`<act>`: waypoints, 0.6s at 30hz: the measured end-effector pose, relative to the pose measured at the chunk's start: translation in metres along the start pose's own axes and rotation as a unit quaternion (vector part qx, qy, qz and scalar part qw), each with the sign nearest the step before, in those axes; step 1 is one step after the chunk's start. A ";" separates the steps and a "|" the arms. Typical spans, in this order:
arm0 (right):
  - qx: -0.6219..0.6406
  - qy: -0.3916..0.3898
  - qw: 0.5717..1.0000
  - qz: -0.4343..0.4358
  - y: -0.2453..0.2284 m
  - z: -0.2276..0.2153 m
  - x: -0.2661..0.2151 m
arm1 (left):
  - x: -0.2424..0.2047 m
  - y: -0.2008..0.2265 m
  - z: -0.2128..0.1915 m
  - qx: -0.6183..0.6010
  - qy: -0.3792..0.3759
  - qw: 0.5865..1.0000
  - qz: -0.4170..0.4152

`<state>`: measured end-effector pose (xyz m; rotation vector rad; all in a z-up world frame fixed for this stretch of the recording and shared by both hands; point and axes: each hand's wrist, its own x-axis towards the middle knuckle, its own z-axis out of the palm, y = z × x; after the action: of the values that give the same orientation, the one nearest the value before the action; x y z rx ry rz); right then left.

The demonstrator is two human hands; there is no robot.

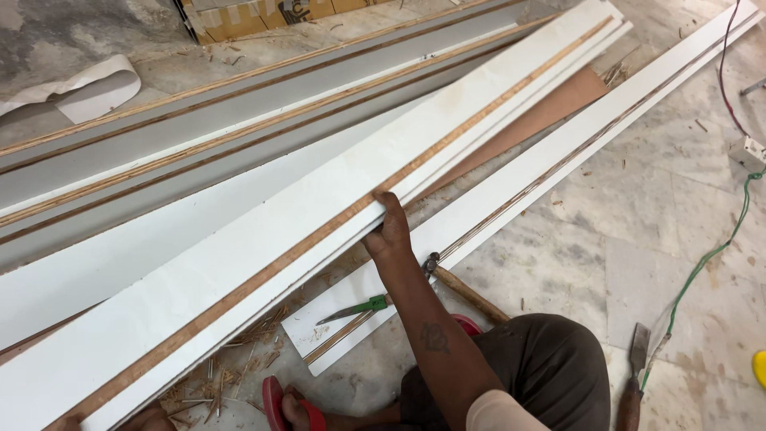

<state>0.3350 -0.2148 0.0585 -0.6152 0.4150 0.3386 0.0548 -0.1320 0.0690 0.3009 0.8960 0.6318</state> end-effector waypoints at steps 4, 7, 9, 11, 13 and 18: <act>-0.002 0.004 1.000 0.013 0.008 -0.013 -0.012 | 0.005 0.022 -0.003 -0.012 0.010 0.999 0.040; -0.009 0.049 0.999 0.020 0.013 -0.021 -0.019 | 0.006 0.053 -0.014 -0.020 0.027 0.995 0.089; -0.009 0.057 0.998 0.015 0.012 -0.019 -0.013 | 0.024 0.066 -0.007 -0.037 0.030 0.990 0.131; -0.007 0.047 0.999 0.021 0.007 -0.024 -0.003 | 0.019 0.104 -0.018 -0.062 0.032 0.983 0.172; -0.025 0.026 0.999 0.020 0.003 -0.034 0.015 | 0.029 0.132 -0.025 -0.092 0.026 0.976 0.196; 0.009 -0.018 0.995 0.095 0.004 -0.073 0.091 | 0.107 0.140 -0.060 -0.161 0.101 0.974 0.122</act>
<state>0.3919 -0.2401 -0.0400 -0.5521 0.4429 0.5257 0.0022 0.0434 0.0346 0.0541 0.9401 1.0364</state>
